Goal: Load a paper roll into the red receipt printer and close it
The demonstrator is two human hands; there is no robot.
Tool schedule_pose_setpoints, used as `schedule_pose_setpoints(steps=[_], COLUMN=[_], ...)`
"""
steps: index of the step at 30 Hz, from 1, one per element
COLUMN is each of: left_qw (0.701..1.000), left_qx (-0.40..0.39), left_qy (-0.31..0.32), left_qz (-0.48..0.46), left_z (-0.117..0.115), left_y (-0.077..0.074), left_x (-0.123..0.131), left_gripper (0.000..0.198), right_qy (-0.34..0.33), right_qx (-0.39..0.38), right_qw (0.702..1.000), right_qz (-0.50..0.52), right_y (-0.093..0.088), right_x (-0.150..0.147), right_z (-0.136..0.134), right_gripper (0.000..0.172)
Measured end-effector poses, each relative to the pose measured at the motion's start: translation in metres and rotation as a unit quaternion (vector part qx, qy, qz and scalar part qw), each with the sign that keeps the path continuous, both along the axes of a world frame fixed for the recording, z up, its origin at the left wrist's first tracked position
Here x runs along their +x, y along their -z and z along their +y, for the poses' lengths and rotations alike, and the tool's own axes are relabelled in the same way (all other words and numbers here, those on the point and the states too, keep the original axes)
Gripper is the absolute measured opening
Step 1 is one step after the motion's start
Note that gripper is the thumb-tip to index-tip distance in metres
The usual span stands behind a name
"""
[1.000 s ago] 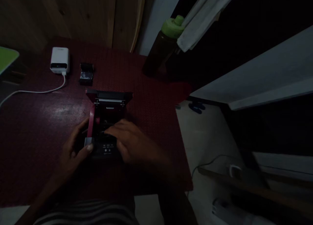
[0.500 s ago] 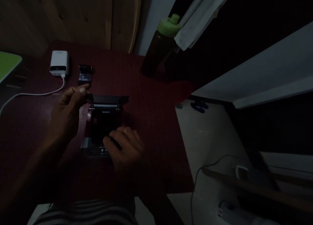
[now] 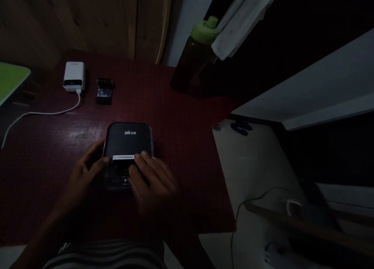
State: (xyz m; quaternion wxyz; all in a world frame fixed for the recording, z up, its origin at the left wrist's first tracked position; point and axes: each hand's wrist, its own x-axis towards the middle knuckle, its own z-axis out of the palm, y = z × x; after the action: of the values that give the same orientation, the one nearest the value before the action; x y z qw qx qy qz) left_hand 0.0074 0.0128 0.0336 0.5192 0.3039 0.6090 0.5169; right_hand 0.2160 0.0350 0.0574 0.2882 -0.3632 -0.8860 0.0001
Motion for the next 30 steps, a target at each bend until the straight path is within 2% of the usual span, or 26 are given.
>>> schedule_pose_setpoints(steps=[9,11,13,16,18,20,23,26,30], left_qw=[1.000,1.000,0.999,0.998,0.998,0.998,0.998,0.998,0.999], left_qx=[0.005,0.017,0.027,0.028,0.024,0.024,0.016,0.007,-0.004], left_qy=[-0.009,-0.011,0.001,0.026,0.027,0.025,0.021,0.020,0.015], left_qz=[0.006,0.012,0.027,0.052,0.054,0.048,0.048,0.052,0.049], left_z=[0.001,-0.005,-0.013,-0.020,-0.022,-0.021,-0.019,-0.019,-0.020], left_y=[0.004,0.005,0.006,0.007,0.006,0.005,0.002,0.000,0.000], left_x=[0.000,-0.002,-0.004,-0.008,-0.009,-0.009,-0.008,-0.008,-0.010], left_gripper=[0.074,0.070,0.067,0.066,0.063,0.062,0.063,0.062,0.063], right_qy=[-0.002,0.015,0.061,0.164,0.191,0.177,0.171,0.181,0.166], right_qx=[-0.033,-0.051,-0.061,-0.115,-0.191,-0.263,-0.326,-0.353,-0.370], right_qw=[0.998,0.996,0.990,0.964,0.941,0.918,0.885,0.867,0.859], right_qz=[0.045,0.076,0.116,0.173,0.204,0.238,0.285,0.302,0.313], right_y=[0.000,0.001,0.005,0.017,0.026,0.034,0.038,0.037,0.038], right_x=[0.001,0.005,0.010,0.017,0.020,0.022,0.023,0.024,0.026], right_z=[-0.002,-0.004,-0.008,-0.016,-0.020,-0.022,-0.024,-0.025,-0.028], right_gripper=[0.028,0.035,0.042,0.047,0.047,0.049,0.054,0.057,0.059])
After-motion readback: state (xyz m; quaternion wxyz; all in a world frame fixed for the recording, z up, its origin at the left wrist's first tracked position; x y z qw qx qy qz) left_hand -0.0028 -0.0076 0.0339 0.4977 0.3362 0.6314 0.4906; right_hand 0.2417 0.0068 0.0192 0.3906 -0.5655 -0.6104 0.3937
